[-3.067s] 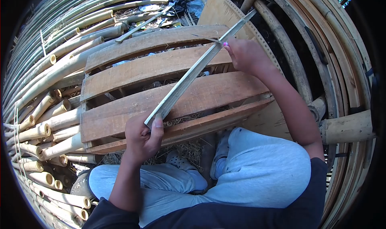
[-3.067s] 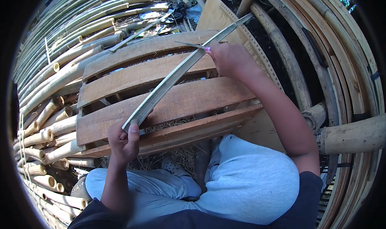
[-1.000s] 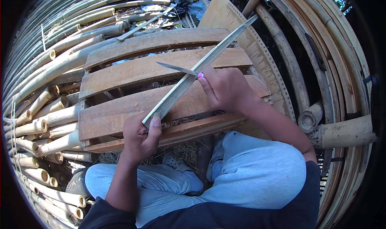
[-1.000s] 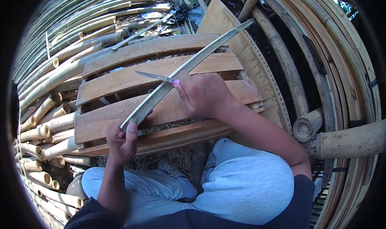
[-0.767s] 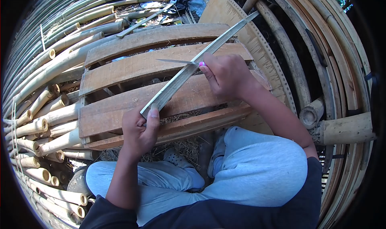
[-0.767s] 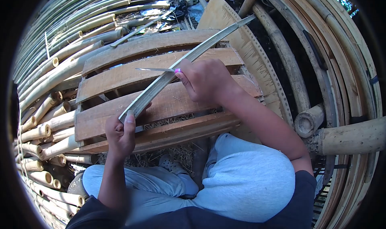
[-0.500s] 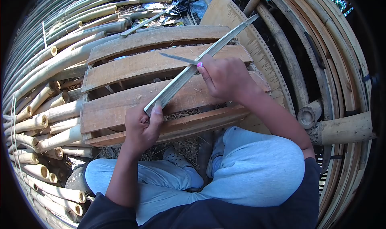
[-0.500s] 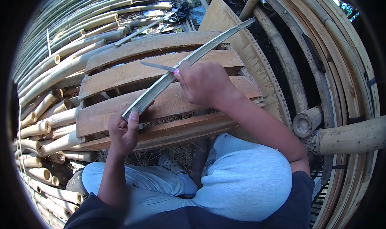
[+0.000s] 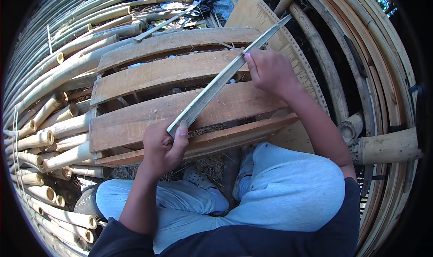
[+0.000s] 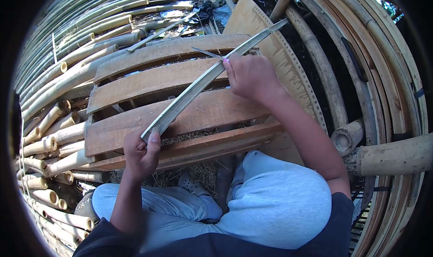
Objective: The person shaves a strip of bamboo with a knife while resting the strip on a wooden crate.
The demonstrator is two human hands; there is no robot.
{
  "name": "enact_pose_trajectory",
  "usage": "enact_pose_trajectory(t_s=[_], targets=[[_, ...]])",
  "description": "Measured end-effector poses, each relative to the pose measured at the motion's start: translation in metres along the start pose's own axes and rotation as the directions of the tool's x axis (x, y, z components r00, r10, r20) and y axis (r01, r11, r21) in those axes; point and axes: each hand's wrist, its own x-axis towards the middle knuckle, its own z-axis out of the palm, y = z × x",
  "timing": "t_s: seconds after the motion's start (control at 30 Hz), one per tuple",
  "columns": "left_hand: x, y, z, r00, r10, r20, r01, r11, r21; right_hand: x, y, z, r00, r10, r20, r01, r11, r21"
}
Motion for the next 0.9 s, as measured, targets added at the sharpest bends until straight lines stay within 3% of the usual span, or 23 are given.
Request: enact_pose_trajectory(t_s=[0.07,0.2,0.27,0.33,0.37,0.4,0.57,0.6,0.67,0.8,0.87,0.9], targets=[[0.003,0.003,0.001,1.000,0.013,0.002,-0.013,1.000,-0.003,0.000,0.010,0.001,1.000,0.003,-0.010,-0.003,1.000,0.024],[0.001,-0.001,0.000,0.999,0.004,-0.048,-0.006,1.000,-0.022,-0.012,-0.044,-0.024,0.985,-0.154,0.080,0.142,0.980,0.139],[-0.002,-0.003,0.001,0.998,0.035,-0.050,-0.033,0.999,0.025,-0.013,-0.037,-0.018,0.969,-0.208,0.129,0.180,0.962,0.206],[0.000,-0.001,-0.002,1.000,0.011,-0.011,-0.010,1.000,0.029,0.004,0.016,0.000,0.992,0.083,0.091,-0.080,0.996,-0.029],[0.001,0.000,-0.002,1.000,-0.007,0.018,0.006,1.000,0.030,0.004,0.035,0.011,1.000,-0.019,-0.011,0.020,0.999,0.043],[0.000,-0.001,-0.001,1.000,-0.004,0.012,0.004,1.000,0.028,0.004,0.026,0.006,1.000,-0.025,-0.013,0.026,0.999,0.039],[-0.001,-0.004,0.001,0.996,0.074,-0.054,-0.073,0.997,0.013,-0.013,-0.042,-0.022,0.960,-0.252,0.125,0.216,0.944,0.248],[-0.001,-0.004,0.001,0.997,0.069,-0.045,-0.069,0.998,0.014,-0.010,-0.025,-0.014,0.961,-0.245,0.127,0.207,0.945,0.253],[-0.001,-0.003,0.000,1.000,0.020,-0.005,-0.020,1.000,0.006,0.003,0.023,0.007,0.997,0.069,0.024,-0.069,0.998,0.005],[0.000,-0.001,-0.001,1.000,0.012,-0.015,-0.012,1.000,-0.003,0.001,0.007,0.000,0.999,0.046,0.012,-0.046,0.999,-0.011],[-0.002,-0.003,-0.001,0.998,0.008,-0.060,-0.009,1.000,-0.007,-0.007,-0.031,-0.020,0.971,-0.205,0.122,0.182,0.967,0.179],[0.000,-0.004,-0.001,0.998,0.011,-0.058,-0.012,1.000,-0.007,-0.009,-0.032,-0.019,0.963,-0.243,0.118,0.215,0.954,0.210]])
